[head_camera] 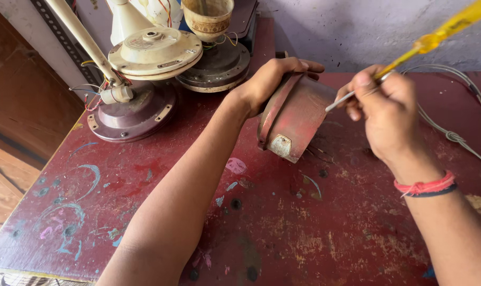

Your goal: The person uses a yellow-handled screwdriver to scrape and clean the interior copper windings of a cylindrical electrical component, then rotates it to scrape the exterior surface. The component is held in the left hand while the right hand manipulates the tool.

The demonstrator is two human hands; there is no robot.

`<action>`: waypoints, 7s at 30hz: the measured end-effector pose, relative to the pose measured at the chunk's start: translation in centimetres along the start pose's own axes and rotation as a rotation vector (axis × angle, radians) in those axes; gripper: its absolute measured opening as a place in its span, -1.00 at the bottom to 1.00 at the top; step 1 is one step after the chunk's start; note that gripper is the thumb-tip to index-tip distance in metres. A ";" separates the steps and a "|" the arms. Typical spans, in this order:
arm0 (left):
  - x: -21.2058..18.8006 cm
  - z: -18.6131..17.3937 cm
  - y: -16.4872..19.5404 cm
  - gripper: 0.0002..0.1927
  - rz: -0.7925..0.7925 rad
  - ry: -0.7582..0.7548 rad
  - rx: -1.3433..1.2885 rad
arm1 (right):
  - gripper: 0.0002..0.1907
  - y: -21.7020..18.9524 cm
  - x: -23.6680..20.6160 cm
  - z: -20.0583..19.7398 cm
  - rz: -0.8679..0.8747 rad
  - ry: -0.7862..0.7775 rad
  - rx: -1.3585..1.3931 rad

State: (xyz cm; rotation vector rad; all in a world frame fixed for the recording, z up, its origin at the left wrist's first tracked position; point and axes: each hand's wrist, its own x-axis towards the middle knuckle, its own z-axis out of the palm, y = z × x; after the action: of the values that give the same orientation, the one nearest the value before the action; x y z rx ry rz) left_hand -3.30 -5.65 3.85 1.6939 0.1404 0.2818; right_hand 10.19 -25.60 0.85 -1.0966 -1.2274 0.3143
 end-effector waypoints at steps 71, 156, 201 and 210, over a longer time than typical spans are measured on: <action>1.1 0.6 -0.5 -0.49 0.003 0.065 0.085 | -0.73 -1.1 -1.4 2.3 -0.178 0.161 -0.385; 1.5 0.5 -0.8 -0.45 0.000 0.053 0.012 | -0.73 -1.9 -2.1 3.3 -0.285 0.078 -0.423; 1.8 0.2 -1.1 -0.49 -0.012 0.024 -0.104 | -0.91 -6.9 -4.4 7.6 -0.662 -0.117 -1.027; 2.5 0.1 -1.6 -0.49 0.002 0.013 -0.055 | -0.86 -7.2 -4.0 8.0 -0.653 0.013 -0.985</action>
State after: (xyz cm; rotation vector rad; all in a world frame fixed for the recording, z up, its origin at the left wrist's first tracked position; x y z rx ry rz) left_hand -0.78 -4.85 2.54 1.6376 0.1395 0.2961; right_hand -0.67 -28.02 3.70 -1.4016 -1.6942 -0.8848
